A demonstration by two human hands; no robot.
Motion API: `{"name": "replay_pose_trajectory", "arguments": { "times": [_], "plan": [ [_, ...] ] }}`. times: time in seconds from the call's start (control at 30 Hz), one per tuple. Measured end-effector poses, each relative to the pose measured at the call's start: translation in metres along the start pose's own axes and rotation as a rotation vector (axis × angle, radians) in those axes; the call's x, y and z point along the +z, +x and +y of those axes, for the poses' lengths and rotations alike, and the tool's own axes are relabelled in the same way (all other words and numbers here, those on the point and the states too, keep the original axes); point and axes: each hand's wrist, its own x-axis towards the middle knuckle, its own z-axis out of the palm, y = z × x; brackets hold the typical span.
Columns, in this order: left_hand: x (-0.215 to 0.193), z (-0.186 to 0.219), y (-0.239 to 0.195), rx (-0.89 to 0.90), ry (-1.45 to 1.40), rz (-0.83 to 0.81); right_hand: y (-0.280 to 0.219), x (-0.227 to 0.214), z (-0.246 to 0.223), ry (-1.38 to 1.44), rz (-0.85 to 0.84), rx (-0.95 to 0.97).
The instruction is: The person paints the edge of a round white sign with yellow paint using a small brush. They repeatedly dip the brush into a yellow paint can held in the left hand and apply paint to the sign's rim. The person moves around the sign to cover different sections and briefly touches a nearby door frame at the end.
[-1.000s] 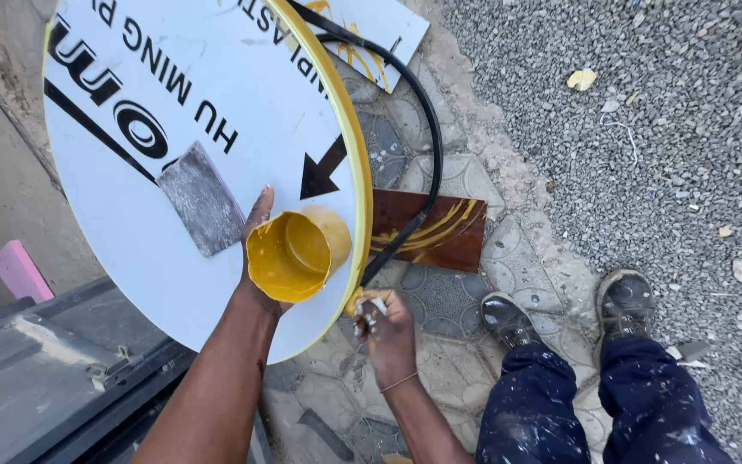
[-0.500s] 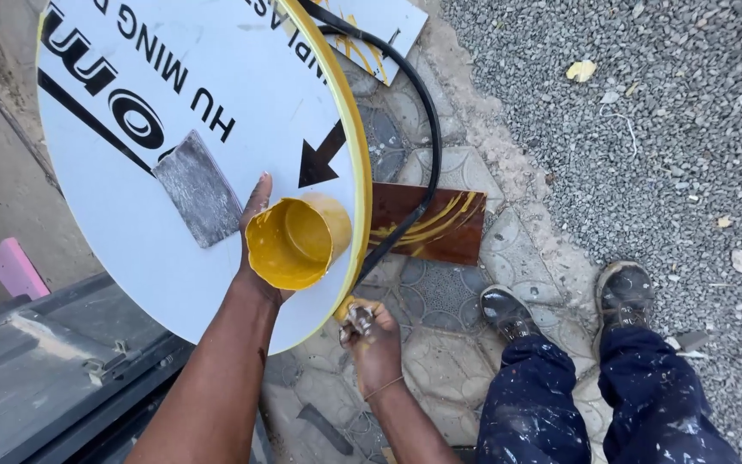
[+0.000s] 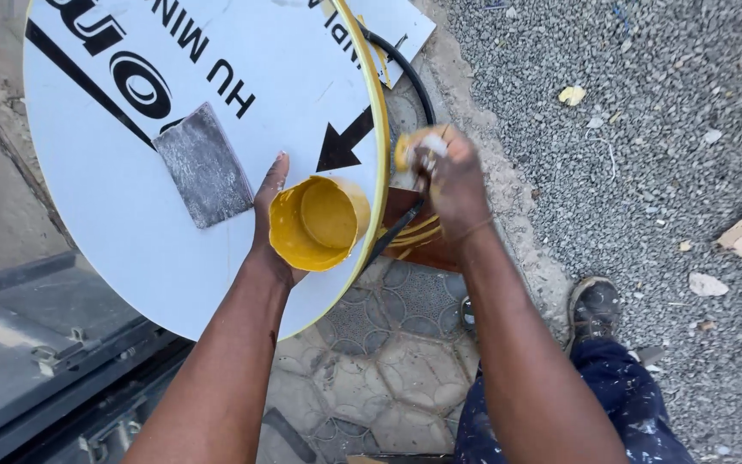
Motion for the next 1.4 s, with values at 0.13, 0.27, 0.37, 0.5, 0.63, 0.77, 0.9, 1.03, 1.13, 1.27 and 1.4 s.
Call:
{"name": "replay_pose_trajectory", "arguments": {
  "times": [0.13,0.27,0.37,0.5,0.63,0.77,0.9,1.03,1.13,1.27,1.4],
  "plan": [
    [-0.01,-0.004,0.017,0.034,-0.047,-0.038,-0.117,0.013,0.004,-0.099,-0.029,0.222],
    [-0.009,-0.002,0.006,0.046,-0.049,-0.07,-0.158,-0.021,0.069,-0.24,-0.178,0.407],
    [-0.011,0.004,-0.004,0.057,-0.074,-0.095,-0.154,-0.03,0.033,-0.312,-0.021,0.352],
    [-0.02,0.002,0.008,0.035,-0.068,-0.155,-0.139,-0.025,-0.062,-0.455,0.05,0.031],
    [-0.027,-0.006,0.036,0.011,-0.176,-0.259,-0.134,0.006,-0.139,-0.688,-0.088,-0.245],
    [-0.034,-0.002,0.051,-0.03,0.018,-0.239,-0.146,0.061,-0.183,-1.364,-0.298,-0.53],
    [-0.035,0.002,0.031,0.026,0.044,-0.179,-0.127,0.092,-0.173,-1.662,-0.597,-0.765],
    [-0.037,0.007,0.017,0.039,-0.038,-0.144,-0.108,0.111,-0.156,-1.949,-0.594,-0.832],
    [-0.042,0.012,0.003,0.012,-0.082,-0.123,-0.096,0.111,-0.144,-1.994,-0.604,-0.995],
    [-0.047,0.015,-0.007,0.006,-0.082,-0.092,-0.089,0.111,-0.13,-2.054,-0.599,-1.059],
    [-0.05,0.014,-0.01,0.016,-0.121,-0.131,-0.086,0.111,-0.126,-2.057,-0.579,-1.037]
  ]
}}
